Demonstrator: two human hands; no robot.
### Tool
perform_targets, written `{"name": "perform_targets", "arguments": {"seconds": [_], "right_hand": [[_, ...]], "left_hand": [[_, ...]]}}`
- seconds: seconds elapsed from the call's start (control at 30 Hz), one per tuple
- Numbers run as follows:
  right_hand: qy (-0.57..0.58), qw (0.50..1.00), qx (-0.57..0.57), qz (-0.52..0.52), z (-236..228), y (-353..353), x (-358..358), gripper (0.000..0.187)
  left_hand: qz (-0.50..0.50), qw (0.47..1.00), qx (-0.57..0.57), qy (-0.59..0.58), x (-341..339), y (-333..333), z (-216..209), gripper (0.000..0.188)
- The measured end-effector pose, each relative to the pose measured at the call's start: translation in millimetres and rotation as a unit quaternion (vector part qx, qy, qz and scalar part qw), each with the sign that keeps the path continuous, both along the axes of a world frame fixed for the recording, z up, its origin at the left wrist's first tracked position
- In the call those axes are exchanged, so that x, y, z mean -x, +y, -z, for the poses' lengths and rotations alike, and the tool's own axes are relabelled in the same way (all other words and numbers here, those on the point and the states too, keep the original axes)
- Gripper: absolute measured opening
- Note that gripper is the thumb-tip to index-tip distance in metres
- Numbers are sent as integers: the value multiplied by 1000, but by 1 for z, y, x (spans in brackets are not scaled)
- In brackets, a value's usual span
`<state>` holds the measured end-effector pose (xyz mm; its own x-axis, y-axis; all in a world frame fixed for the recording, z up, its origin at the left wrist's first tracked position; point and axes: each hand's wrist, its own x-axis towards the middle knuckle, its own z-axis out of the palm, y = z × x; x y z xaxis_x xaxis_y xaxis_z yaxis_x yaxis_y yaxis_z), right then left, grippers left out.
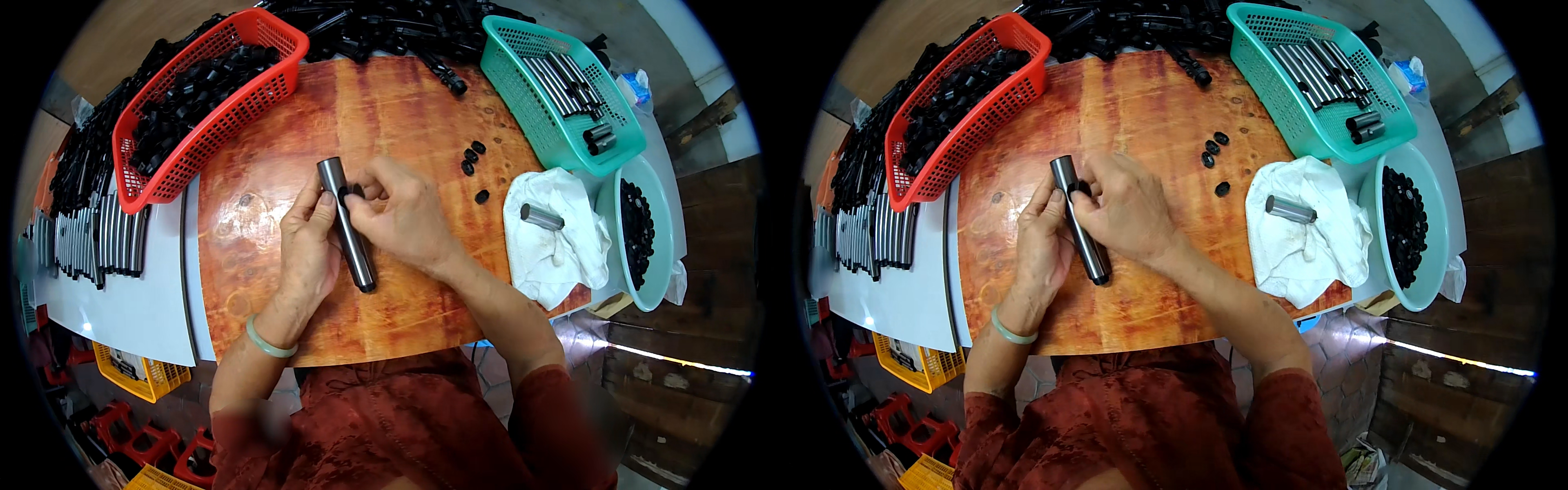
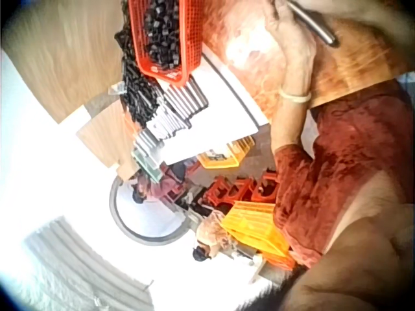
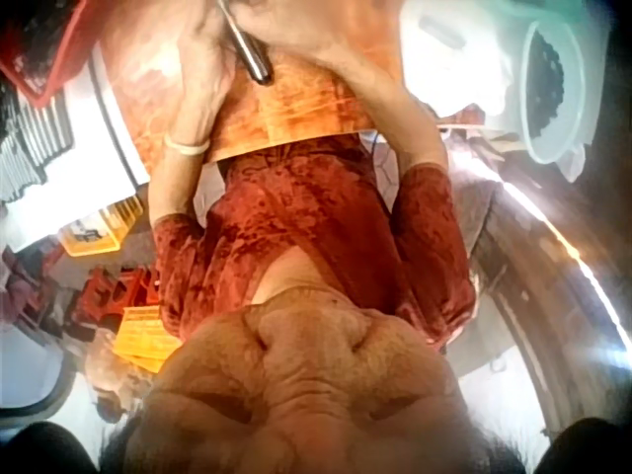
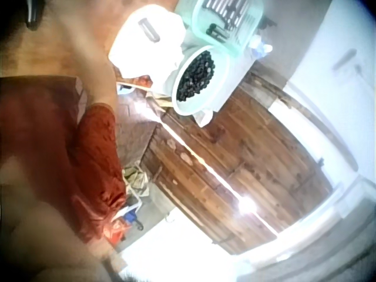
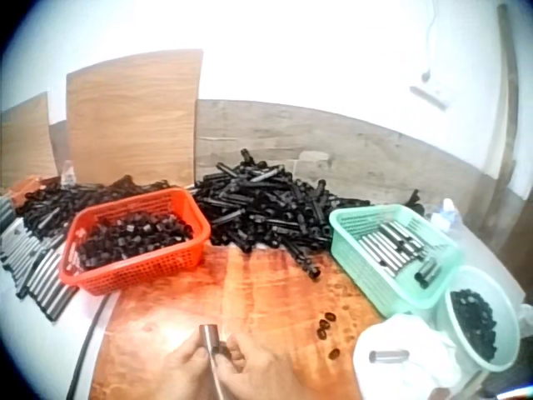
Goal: The person assembles cylindrical metal rods with black plastic end caps at a workbench. They repeatedly pick up a rod, attach a cap, and place the assembled unit aside. The person also wipes the work surface with a white cloth between assemblies.
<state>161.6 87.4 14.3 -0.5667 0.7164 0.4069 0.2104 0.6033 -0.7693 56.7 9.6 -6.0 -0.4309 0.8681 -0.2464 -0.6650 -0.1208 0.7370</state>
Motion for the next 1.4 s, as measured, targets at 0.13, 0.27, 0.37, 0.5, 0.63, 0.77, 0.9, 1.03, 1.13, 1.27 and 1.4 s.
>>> {"name": "perform_targets", "arguments": {"seconds": [0.13, 0.27, 0.37, 0.5, 0.63, 0.77, 0.9, 1.03, 1.13, 1.27, 1.4], "right_hand": [[-144, 986, -62, 60, 7, 27, -11, 20], [-219, 954, -188, 79, 21, 48, -25, 19], [-227, 950, -202, 67, 21, 52, -31, 20], [-254, 946, -192, 59, -9, 53, -58, 22], [-327, 926, -180, 63, -26, 47, -100, 17], [-367, 916, -153, 46, -25, 37, -115, 15], [-305, 941, -139, 50, -12, 39, -117, 15], [-308, 938, -153, 50, -7, 41, -115, 16], [-263, 953, -148, 24, -5, 42, -116, 17], [-284, 947, -146, 34, -8, 42, -118, 17], [-323, 929, -178, 42, 1, 47, -122, 18]], "left_hand": [[32, 999, 0, 12, 3, -4, -1, 36], [50, 999, 5, 5, 3, -3, -3, 35], [59, 998, -4, -9, 7, -3, 2, 33], [71, 996, -38, -48, 15, -6, 7, 29], [68, 992, -61, -88, 16, -7, 7, 29], [64, 990, -66, -104, 16, -8, 9, 31], [72, 987, -77, -124, 17, -8, 10, 33], [74, 985, -86, -132, 19, -8, 11, 36], [81, 985, -85, -130, 19, -9, 9, 36], [94, 984, -93, -120, 21, -9, 11, 36], [101, 983, -97, -117, 21, -9, 10, 37]]}}
